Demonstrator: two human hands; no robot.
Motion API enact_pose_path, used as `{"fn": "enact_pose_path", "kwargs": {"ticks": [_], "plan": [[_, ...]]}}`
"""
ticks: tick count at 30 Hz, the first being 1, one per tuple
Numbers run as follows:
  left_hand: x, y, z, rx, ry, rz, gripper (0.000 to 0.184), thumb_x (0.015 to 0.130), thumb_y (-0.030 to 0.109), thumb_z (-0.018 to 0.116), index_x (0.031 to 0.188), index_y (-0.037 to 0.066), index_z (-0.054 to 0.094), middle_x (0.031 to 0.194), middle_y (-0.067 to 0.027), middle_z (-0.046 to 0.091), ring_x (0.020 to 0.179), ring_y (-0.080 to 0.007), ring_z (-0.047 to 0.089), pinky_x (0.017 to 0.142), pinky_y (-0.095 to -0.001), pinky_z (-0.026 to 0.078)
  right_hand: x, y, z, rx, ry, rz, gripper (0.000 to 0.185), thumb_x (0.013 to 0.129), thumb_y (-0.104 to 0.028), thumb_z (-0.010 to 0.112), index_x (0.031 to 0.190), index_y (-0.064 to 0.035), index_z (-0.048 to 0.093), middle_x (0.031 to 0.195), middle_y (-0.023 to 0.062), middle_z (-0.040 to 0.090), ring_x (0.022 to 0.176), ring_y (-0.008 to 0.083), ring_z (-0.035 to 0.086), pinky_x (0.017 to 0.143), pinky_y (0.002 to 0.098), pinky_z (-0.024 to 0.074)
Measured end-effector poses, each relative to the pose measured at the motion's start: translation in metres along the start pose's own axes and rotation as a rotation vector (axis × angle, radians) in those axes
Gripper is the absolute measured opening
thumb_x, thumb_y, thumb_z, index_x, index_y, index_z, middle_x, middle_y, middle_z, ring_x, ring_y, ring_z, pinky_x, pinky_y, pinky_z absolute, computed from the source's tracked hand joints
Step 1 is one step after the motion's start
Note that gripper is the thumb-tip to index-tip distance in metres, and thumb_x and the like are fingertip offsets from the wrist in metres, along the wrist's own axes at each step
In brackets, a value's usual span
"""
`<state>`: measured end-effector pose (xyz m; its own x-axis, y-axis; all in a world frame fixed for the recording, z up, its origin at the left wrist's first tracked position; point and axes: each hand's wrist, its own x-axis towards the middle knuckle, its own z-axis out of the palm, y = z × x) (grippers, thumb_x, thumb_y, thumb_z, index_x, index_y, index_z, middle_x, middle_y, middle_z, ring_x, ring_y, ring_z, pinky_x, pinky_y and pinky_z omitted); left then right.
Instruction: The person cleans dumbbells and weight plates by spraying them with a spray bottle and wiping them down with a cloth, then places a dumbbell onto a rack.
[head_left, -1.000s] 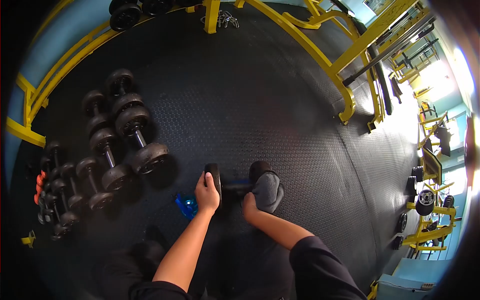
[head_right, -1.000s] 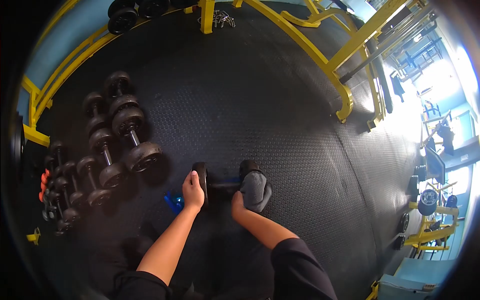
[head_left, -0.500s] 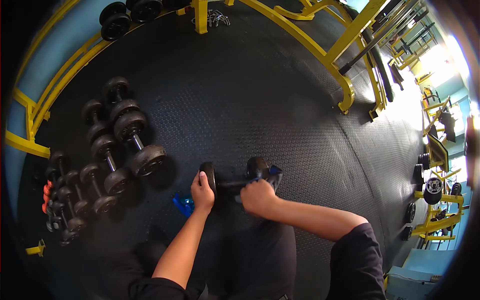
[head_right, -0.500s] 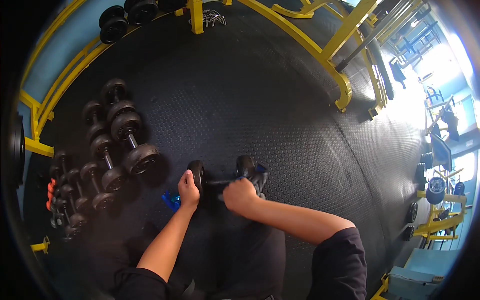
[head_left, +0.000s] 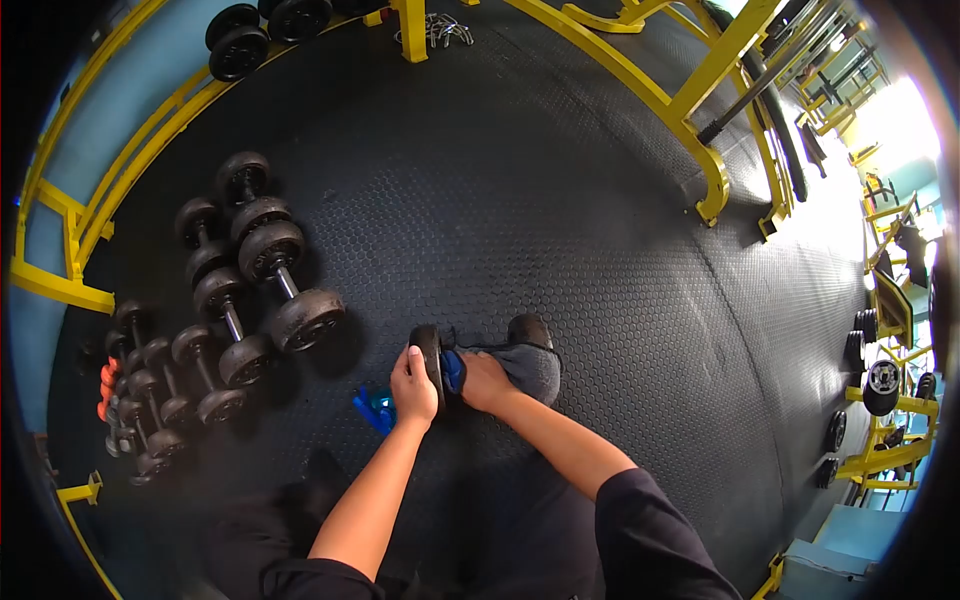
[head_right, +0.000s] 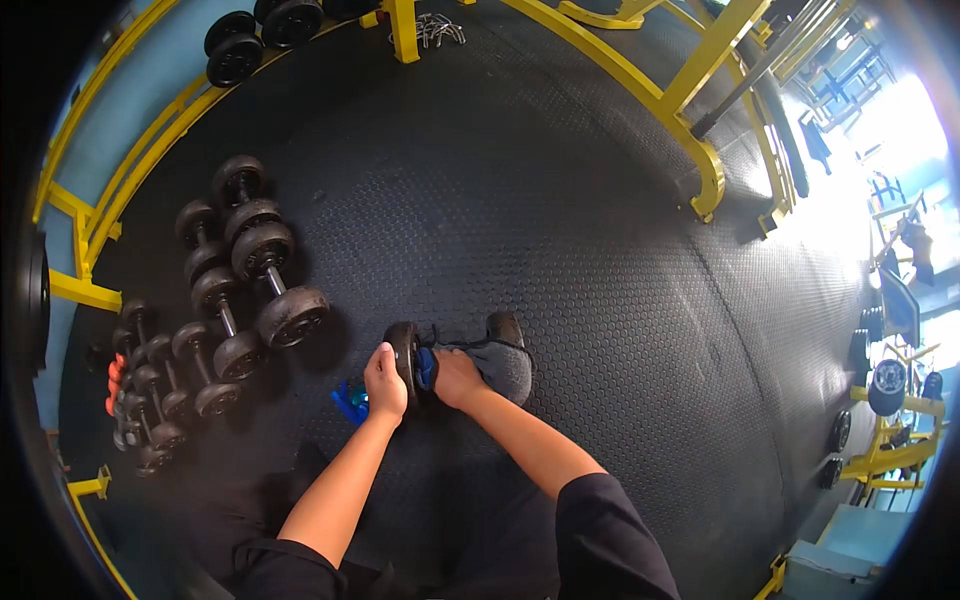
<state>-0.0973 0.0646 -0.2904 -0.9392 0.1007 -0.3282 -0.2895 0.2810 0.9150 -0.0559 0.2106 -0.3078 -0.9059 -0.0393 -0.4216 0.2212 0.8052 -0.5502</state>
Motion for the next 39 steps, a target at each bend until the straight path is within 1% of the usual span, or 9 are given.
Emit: {"fn": "enact_pose_path", "kwargs": {"ticks": [2,7,14,19,21,26,30,33,39], "plan": [[-0.002,0.005,0.002,-0.030,0.016,0.029,0.055,0.106,0.040,0.042,0.119,-0.010,0.060,0.112,-0.0189,0.066,0.106,-0.0266,0.060,0.096,-0.0351,0.044,0.002,0.006,0.004,0.059,0.078,-0.058,0.031,0.090,-0.021,0.056,0.112,-0.0050,0.071,0.120,0.0136,0.069,0.117,0.0321,0.062,0.116,0.0511,0.0306],[-0.006,0.016,0.005,-0.084,0.046,0.062,0.050,0.107,0.037,0.042,0.110,-0.009,0.062,0.101,-0.0125,0.065,0.097,-0.0189,0.057,0.090,-0.0330,0.043,-0.007,-0.003,-0.054,-1.130,-0.433,-0.182,0.025,0.092,-0.018,0.055,0.106,-0.0108,0.075,0.111,0.0086,0.074,0.109,0.0219,0.068,0.111,0.0655,0.0289],[-0.001,-0.004,0.003,-0.046,0.045,0.037,0.053,0.106,0.038,0.041,0.123,-0.009,0.060,0.113,-0.0201,0.067,0.105,-0.0267,0.063,0.095,-0.0355,0.046,0.009,-0.009,-0.012,-0.253,-0.116,0.119,0.021,0.077,-0.014,0.070,0.097,-0.0098,0.073,0.106,0.0108,0.072,0.112,0.0303,0.065,0.099,0.0380,0.0436],[-0.004,0.007,0.003,-0.029,0.055,0.090,0.051,0.107,0.037,0.042,0.115,-0.009,0.063,0.103,-0.0182,0.068,0.097,-0.0242,0.062,0.090,-0.0353,0.046,-0.023,-0.018,0.032,-0.170,0.348,0.094,0.024,0.070,-0.004,0.067,0.093,-0.0013,0.069,0.123,0.0134,0.065,0.124,0.0289,0.055,0.102,0.0425,0.0415],[-0.002,0.006,0.002,-0.033,0.020,0.033,0.051,0.107,0.037,0.042,0.111,-0.009,0.064,0.097,-0.0165,0.068,0.091,-0.0216,0.061,0.086,-0.0344,0.046,-0.049,-0.029,0.036,-0.007,0.836,-0.117,0.027,0.072,0.001,0.062,0.097,0.0018,0.069,0.118,0.0157,0.068,0.117,0.0344,0.060,0.102,0.0452,0.0435],[0.006,-0.006,-0.001,0.317,0.072,0.173,0.063,0.104,0.048,0.037,0.125,-0.007,0.059,0.124,-0.0315,0.062,0.121,-0.0474,0.055,0.103,-0.0486,0.042,-0.103,-0.076,0.024,0.840,0.712,0.140,0.027,0.089,-0.006,0.063,0.115,0.0011,0.067,0.107,0.0205,0.072,0.105,0.0364,0.068,0.089,0.0396,0.0520],[-0.012,0.021,-0.019,0.676,0.142,0.078,0.069,0.101,0.056,0.042,0.133,-0.003,0.056,0.130,-0.0285,0.060,0.129,-0.0429,0.052,0.109,-0.0443,0.040,-0.124,-0.118,0.025,1.151,0.733,0.100,0.035,0.094,-0.017,0.068,0.125,-0.0013,0.064,0.114,0.0156,0.071,0.109,0.0259,0.066,0.094,0.0338,0.0489],[-0.045,0.074,-0.065,0.475,-0.339,-0.037,0.068,0.098,0.056,0.046,0.133,-0.002,0.057,0.132,-0.0282,0.059,0.130,-0.0400,0.053,0.110,-0.0428,0.040,-0.140,-0.134,0.014,1.022,0.736,0.038,0.038,0.095,-0.020,0.067,0.127,-0.0014,0.062,0.119,0.0185,0.069,0.114,0.0284,0.065,0.097,0.0350,0.0478],[-0.125,0.176,-0.145,0.758,-0.579,0.332,0.056,0.098,0.046,0.056,0.135,0.003,0.058,0.128,-0.0204,0.065,0.118,-0.0305,0.064,0.099,-0.0395,0.049,-0.128,-0.123,0.078,0.810,0.685,0.100,0.063,0.089,-0.044,0.070,0.135,-0.0034,0.057,0.124,0.0252,0.065,0.121,0.0381,0.060,0.101,0.0417,0.0471]]}}
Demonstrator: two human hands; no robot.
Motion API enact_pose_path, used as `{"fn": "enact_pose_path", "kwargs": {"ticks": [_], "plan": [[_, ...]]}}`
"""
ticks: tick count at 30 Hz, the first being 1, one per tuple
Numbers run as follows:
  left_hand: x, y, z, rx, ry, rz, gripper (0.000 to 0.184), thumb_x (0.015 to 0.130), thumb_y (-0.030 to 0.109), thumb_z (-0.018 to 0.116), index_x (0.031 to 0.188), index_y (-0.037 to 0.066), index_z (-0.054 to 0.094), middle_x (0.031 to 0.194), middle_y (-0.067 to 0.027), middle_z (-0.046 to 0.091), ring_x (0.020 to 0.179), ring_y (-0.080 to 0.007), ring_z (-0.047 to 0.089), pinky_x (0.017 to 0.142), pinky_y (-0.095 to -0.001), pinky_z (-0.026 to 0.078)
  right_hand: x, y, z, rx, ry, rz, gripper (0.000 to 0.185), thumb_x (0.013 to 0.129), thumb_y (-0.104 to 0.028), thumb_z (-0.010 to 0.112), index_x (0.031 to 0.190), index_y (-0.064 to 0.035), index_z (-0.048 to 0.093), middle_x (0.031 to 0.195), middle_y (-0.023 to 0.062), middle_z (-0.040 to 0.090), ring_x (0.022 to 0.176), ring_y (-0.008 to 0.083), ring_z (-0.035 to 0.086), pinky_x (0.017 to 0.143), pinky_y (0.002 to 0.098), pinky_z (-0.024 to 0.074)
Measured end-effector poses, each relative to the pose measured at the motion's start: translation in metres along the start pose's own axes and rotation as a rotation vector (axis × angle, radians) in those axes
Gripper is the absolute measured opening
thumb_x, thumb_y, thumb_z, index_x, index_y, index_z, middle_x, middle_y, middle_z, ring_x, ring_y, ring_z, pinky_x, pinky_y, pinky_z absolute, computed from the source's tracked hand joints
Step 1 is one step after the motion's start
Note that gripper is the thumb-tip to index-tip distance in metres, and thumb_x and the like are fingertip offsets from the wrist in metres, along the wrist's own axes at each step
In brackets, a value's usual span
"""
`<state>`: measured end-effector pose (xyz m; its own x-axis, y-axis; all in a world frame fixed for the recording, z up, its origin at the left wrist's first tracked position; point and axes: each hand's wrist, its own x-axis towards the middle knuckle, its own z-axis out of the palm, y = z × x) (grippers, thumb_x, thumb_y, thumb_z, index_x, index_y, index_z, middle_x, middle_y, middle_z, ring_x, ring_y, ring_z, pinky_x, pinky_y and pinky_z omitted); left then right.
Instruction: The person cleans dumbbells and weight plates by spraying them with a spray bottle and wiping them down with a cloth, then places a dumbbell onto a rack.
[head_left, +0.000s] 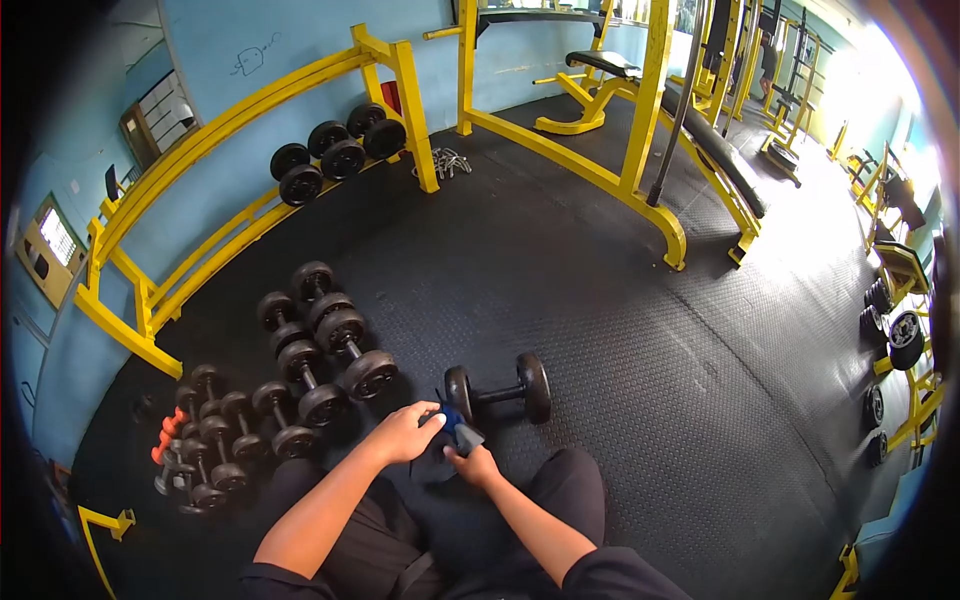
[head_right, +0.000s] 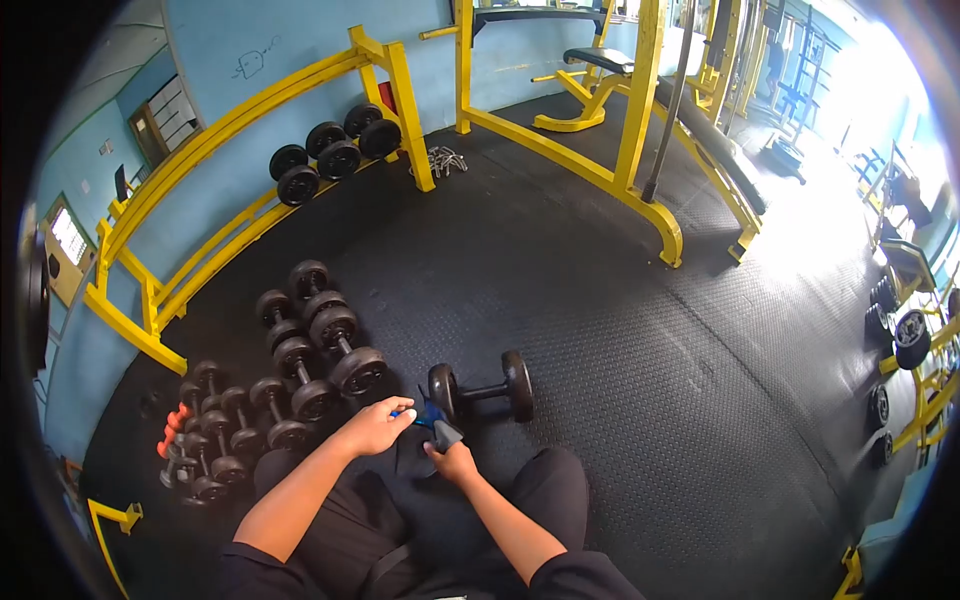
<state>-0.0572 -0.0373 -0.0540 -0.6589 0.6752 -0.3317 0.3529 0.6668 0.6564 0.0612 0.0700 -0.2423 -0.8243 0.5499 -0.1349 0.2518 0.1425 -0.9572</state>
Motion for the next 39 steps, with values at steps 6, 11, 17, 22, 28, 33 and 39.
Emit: {"fn": "enact_pose_path", "kwargs": {"ticks": [6,11,17,22,28,33,39], "plan": [[-0.039,0.041,-0.041,0.346,-0.236,-0.116,0.055,0.099,0.042,0.052,0.141,0.008,0.052,0.139,-0.0184,0.057,0.127,-0.0349,0.056,0.107,-0.0458,0.044,0.017,0.006,-0.012,-0.784,-0.641,0.329,0.056,0.078,-0.051,0.076,0.117,-0.0115,0.070,0.120,0.0158,0.070,0.114,0.0340,0.066,0.097,0.0437,0.0517],[-0.022,0.025,-0.042,0.422,-0.218,0.030,0.053,0.097,0.042,0.055,0.139,0.009,0.053,0.139,-0.0160,0.057,0.124,-0.0336,0.058,0.105,-0.0466,0.045,0.061,-0.014,-0.036,-0.970,-0.535,0.245,0.036,0.082,-0.039,0.071,0.105,-0.0114,0.072,0.109,0.0138,0.073,0.105,0.0327,0.069,0.089,0.0456,0.0556],[0.055,-0.017,-0.062,0.434,-0.422,-0.049,0.047,0.095,0.034,0.058,0.134,0.009,0.056,0.132,-0.0154,0.060,0.120,-0.0333,0.059,0.099,-0.0486,0.048,0.107,-0.046,-0.044,-0.956,-0.526,0.332,0.035,0.083,-0.035,0.073,0.107,-0.0095,0.068,0.109,0.0118,0.071,0.106,0.0311,0.067,0.090,0.0445,0.0537],[0.069,-0.048,-0.040,-0.087,-0.204,-0.120,0.043,0.096,0.025,0.053,0.136,0.007,0.054,0.135,-0.0175,0.058,0.123,-0.0357,0.057,0.102,-0.0490,0.046,0.115,-0.099,-0.055,-1.026,-0.519,0.449,0.034,0.084,-0.030,0.073,0.110,-0.0093,0.065,0.115,0.0142,0.067,0.111,0.0333,0.064,0.094,0.0439,0.0517],[0.043,-0.032,-0.071,-0.507,-0.268,-0.365,0.043,0.098,0.021,0.058,0.137,0.005,0.053,0.134,-0.0187,0.061,0.123,-0.0330,0.059,0.103,-0.0399,0.047,0.161,-0.096,-0.055,-1.036,-0.562,0.364,0.040,0.080,-0.022,0.075,0.115,-0.0099,0.061,0.119,0.0131,0.061,0.115,0.0330,0.060,0.097,0.0423,0.0498],[0.021,-0.029,-0.103,-0.632,-0.071,-0.612,0.038,0.099,0.016,0.059,0.134,0.003,0.056,0.130,-0.0172,0.063,0.114,-0.0270,0.065,0.097,-0.0360,0.050,0.219,-0.003,-0.034,-1.183,-0.875,0.222,0.055,0.079,-0.023,0.077,0.129,-0.0107,0.057,0.130,0.0127,0.060,0.127,0.0324,0.053,0.104,0.0445,0.0453],[-0.004,0.011,-0.127,-0.663,0.010,-0.780,0.036,0.100,0.011,0.057,0.134,0.001,0.055,0.130,-0.0166,0.063,0.116,-0.0233,0.064,0.098,-0.0342,0.050,0.235,0.019,-0.032,-1.097,-1.183,0.624,0.047,0.083,-0.030,0.073,0.127,-0.0126,0.065,0.131,0.0123,0.064,0.124,0.0330,0.059,0.104,0.0457,0.0471]]}}
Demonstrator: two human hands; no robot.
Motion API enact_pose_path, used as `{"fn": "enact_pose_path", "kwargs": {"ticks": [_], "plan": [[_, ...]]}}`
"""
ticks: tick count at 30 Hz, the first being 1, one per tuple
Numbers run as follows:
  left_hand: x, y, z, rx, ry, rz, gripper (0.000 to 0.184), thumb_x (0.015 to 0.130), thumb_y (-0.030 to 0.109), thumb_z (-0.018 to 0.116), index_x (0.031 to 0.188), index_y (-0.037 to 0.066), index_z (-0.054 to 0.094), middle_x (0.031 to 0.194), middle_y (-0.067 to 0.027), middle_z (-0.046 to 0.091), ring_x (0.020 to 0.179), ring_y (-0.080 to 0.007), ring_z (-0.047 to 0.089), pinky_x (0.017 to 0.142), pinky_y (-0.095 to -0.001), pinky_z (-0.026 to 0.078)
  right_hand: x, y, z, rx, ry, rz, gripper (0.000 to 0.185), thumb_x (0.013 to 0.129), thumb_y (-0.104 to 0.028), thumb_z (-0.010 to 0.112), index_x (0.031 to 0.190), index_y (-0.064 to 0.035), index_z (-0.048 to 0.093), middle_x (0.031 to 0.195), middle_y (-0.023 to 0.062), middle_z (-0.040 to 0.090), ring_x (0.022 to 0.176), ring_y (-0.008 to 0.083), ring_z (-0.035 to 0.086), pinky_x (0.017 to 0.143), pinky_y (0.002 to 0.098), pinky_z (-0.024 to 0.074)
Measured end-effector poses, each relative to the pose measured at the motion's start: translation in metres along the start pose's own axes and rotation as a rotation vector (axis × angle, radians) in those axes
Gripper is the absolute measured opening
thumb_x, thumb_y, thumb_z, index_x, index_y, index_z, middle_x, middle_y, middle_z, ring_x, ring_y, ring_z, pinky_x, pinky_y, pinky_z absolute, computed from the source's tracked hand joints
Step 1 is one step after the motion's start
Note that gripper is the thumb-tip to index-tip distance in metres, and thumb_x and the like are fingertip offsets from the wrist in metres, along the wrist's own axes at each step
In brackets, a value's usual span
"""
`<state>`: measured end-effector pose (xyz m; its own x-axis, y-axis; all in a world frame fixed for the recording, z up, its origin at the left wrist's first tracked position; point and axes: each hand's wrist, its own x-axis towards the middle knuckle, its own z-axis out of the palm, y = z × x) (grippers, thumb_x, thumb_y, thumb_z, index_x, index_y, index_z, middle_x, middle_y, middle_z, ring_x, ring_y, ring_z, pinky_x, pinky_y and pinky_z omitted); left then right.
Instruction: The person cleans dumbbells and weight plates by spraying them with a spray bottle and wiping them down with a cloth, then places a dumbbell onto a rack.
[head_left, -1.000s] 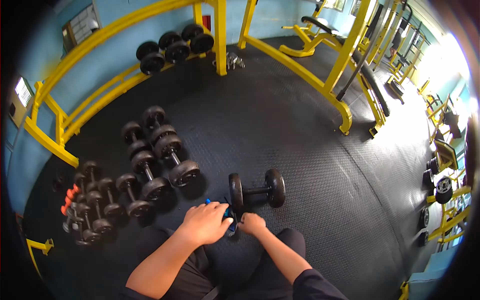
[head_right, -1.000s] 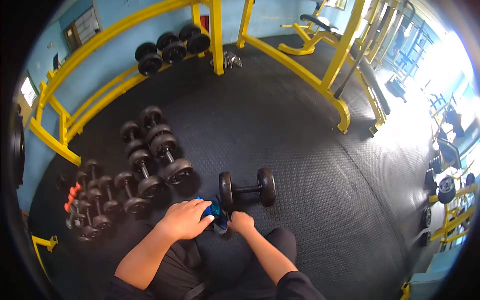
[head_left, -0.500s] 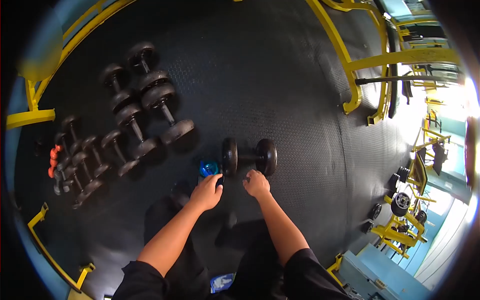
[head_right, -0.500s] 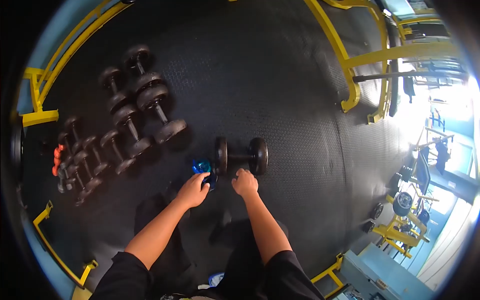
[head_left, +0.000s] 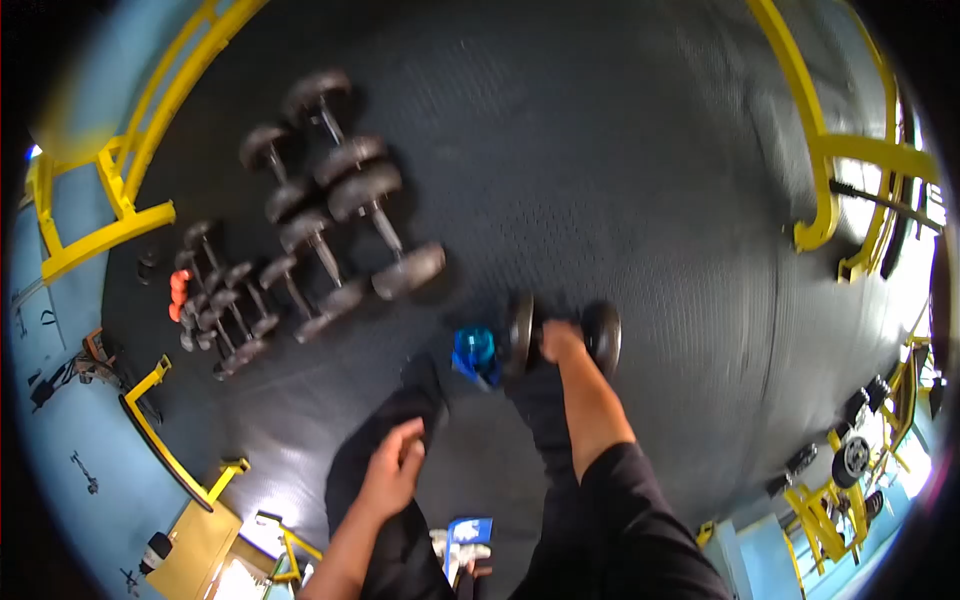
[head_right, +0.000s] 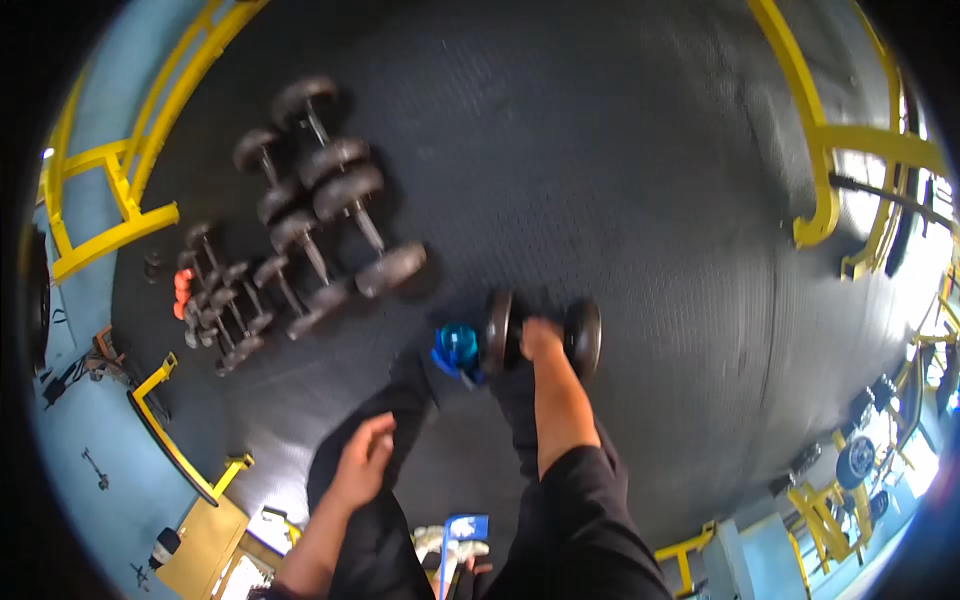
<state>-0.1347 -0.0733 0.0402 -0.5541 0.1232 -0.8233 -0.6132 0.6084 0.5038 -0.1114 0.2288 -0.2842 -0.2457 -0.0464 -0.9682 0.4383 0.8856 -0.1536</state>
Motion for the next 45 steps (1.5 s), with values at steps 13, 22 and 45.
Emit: {"fn": "enact_pose_path", "kwargs": {"ticks": [13,22,45], "plan": [[-0.130,0.193,-0.084,-0.543,0.050,0.167,0.042,0.101,0.008,0.053,0.141,-0.001,0.046,0.138,-0.0186,0.056,0.126,-0.0264,0.057,0.106,-0.0356,0.044,-0.298,-0.024,-0.141,-0.086,0.159,-0.138,0.044,0.081,-0.036,0.069,0.112,-0.0043,0.070,0.116,0.0211,0.069,0.109,0.0391,0.066,0.094,0.0481,0.0536],[-0.169,0.253,-0.199,-0.628,0.334,0.277,0.040,0.099,0.004,0.055,0.138,0.001,0.049,0.132,-0.0161,0.061,0.119,-0.0180,0.059,0.101,-0.0304,0.046,-0.425,-0.077,-0.317,-0.188,0.172,-0.298,0.045,0.085,-0.040,0.061,0.117,-0.0091,0.071,0.119,0.0224,0.068,0.115,0.0403,0.063,0.098,0.0469,0.0505],[0.022,0.332,-0.261,-1.317,1.017,-0.010,0.037,0.100,0.009,0.058,0.137,0.005,0.051,0.127,-0.0142,0.063,0.112,-0.0179,0.060,0.098,-0.0302,0.047,-0.275,-0.589,-0.693,-1.498,0.030,-0.427,0.031,0.071,-0.009,0.070,0.101,-0.0022,0.073,0.107,0.0212,0.072,0.108,0.0347,0.068,0.085,0.0437,0.0592]]}}
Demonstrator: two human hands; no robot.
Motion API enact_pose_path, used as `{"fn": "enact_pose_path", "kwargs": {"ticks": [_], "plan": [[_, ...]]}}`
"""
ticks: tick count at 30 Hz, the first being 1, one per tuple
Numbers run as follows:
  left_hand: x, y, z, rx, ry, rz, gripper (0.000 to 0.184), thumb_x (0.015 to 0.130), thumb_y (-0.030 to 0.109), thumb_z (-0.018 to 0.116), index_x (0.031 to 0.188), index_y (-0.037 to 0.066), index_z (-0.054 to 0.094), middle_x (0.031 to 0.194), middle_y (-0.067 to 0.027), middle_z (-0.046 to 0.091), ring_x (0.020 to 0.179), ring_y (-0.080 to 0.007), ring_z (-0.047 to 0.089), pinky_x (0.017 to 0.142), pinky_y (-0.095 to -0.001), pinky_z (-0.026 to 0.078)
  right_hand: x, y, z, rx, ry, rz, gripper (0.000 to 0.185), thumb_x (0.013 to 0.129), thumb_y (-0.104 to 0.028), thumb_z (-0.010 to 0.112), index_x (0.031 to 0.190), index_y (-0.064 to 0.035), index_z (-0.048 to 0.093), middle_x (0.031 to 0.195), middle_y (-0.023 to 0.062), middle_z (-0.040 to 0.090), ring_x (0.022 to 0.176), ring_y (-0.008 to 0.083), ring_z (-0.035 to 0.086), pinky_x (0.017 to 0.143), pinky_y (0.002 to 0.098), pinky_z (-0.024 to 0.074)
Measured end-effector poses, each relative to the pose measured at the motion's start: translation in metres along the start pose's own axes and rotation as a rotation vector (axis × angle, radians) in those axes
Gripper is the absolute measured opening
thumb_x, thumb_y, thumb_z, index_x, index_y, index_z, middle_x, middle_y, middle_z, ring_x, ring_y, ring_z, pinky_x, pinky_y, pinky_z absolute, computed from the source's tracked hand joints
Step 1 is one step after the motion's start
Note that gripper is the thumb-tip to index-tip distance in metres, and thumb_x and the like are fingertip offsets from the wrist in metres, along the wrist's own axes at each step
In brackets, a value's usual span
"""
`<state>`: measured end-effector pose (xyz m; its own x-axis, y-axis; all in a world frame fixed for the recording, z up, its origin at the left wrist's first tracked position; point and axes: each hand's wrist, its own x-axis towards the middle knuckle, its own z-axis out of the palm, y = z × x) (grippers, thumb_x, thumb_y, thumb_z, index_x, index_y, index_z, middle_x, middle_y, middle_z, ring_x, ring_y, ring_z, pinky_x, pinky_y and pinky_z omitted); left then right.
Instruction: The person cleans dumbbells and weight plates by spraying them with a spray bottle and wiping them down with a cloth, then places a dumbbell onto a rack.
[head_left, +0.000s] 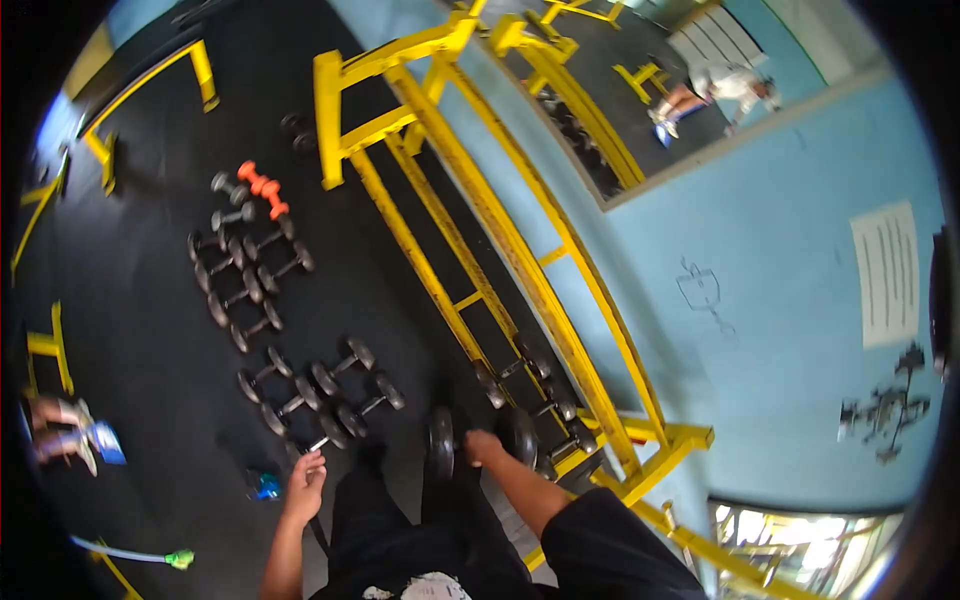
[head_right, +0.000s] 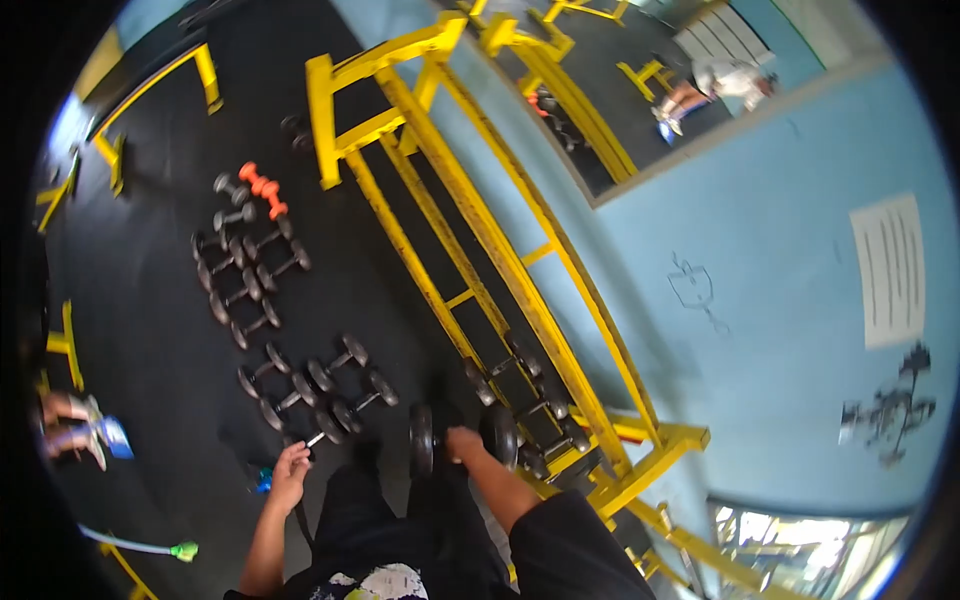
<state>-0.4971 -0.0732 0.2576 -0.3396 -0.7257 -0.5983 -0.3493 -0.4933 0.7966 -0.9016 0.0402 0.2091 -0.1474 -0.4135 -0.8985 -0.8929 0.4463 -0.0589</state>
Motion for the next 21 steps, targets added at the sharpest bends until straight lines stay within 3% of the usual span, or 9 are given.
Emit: {"fn": "enact_pose_path", "kwargs": {"ticks": [2,5,8,10,12,13,17,19,21], "plan": [[-0.003,0.032,0.030,0.012,0.077,-0.039,0.038,0.100,0.008,0.057,0.137,0.004,0.051,0.128,-0.0145,0.062,0.115,-0.0183,0.059,0.100,-0.0311,0.046,0.040,0.020,-0.047,-0.101,0.051,-0.040,0.031,0.072,-0.009,0.071,0.102,-0.0024,0.073,0.108,0.0211,0.072,0.106,0.0345,0.069,0.086,0.0436,0.0589],[0.009,0.010,0.077,-0.109,0.200,-0.020,0.040,0.100,0.012,0.056,0.139,0.004,0.049,0.129,-0.0135,0.061,0.110,-0.0184,0.059,0.098,-0.0326,0.047,0.090,0.041,-0.115,-0.292,0.064,-0.129,0.031,0.075,-0.010,0.070,0.104,-0.0022,0.073,0.108,0.0209,0.072,0.103,0.0348,0.070,0.086,0.0444,0.0583],[0.012,0.016,0.117,-0.185,0.266,-0.139,0.040,0.100,0.008,0.057,0.139,0.005,0.049,0.130,-0.0139,0.061,0.116,-0.0191,0.058,0.101,-0.0314,0.045,0.169,0.074,-0.143,-0.299,0.139,-0.176,0.029,0.071,-0.013,0.076,0.098,-0.0034,0.075,0.105,0.0201,0.072,0.103,0.0351,0.070,0.084,0.0464,0.0572],[0.015,0.023,0.138,-0.219,0.318,-0.233,0.041,0.099,0.010,0.057,0.140,0.004,0.049,0.129,-0.0141,0.060,0.116,-0.0197,0.057,0.101,-0.0307,0.044,0.212,0.090,-0.164,-0.428,0.113,-0.181,0.028,0.073,-0.014,0.075,0.099,-0.0044,0.075,0.104,0.0184,0.073,0.104,0.0351,0.069,0.090,0.0499,0.0535],[0.010,-0.004,0.153,-0.178,0.303,-0.162,0.042,0.101,0.012,0.055,0.141,0.005,0.047,0.128,-0.0117,0.060,0.109,-0.0178,0.060,0.092,-0.0313,0.047,0.241,0.096,-0.189,-0.540,0.022,-0.174,0.027,0.076,-0.015,0.074,0.101,-0.0051,0.075,0.104,0.0174,0.073,0.105,0.0346,0.069,0.091,0.0502,0.0516],[0.008,0.000,0.159,-0.223,0.312,-0.259,0.043,0.101,0.015,0.055,0.142,0.006,0.046,0.128,-0.0097,0.060,0.109,-0.0161,0.060,0.088,-0.0305,0.047,0.254,0.098,-0.200,-0.591,-0.041,-0.162,0.025,0.078,-0.016,0.073,0.101,-0.0055,0.075,0.104,0.0170,0.073,0.105,0.0342,0.069,0.091,0.0500,0.0511],[-0.001,-0.013,0.177,-0.304,0.359,-0.375,0.046,0.101,0.019,0.057,0.144,0.008,0.044,0.129,-0.0095,0.059,0.108,-0.0163,0.061,0.090,-0.0316,0.047,0.311,0.116,-0.207,-0.664,-0.103,-0.115,0.022,0.083,-0.020,0.072,0.102,-0.0074,0.075,0.108,0.0155,0.073,0.105,0.0329,0.069,0.089,0.0482,0.0528],[-0.002,0.000,0.185,-0.321,0.373,-0.464,0.045,0.100,0.012,0.057,0.142,0.002,0.043,0.133,-0.0161,0.057,0.118,-0.0209,0.057,0.103,-0.0324,0.044,0.330,0.127,-0.201,-0.689,-0.132,-0.093,0.022,0.085,-0.021,0.071,0.102,-0.0082,0.075,0.110,0.0149,0.073,0.106,0.0327,0.069,0.089,0.0476,0.0533],[-0.004,-0.002,0.190,-0.340,0.392,-0.504,0.045,0.100,0.011,0.057,0.142,0.002,0.043,0.132,-0.0168,0.057,0.118,-0.0210,0.057,0.103,-0.0324,0.045,0.342,0.130,-0.202,-0.674,-0.125,-0.090,0.021,0.090,-0.022,0.068,0.104,-0.0090,0.075,0.111,0.0144,0.073,0.105,0.0332,0.069,0.088,0.0461,0.0550]]}}
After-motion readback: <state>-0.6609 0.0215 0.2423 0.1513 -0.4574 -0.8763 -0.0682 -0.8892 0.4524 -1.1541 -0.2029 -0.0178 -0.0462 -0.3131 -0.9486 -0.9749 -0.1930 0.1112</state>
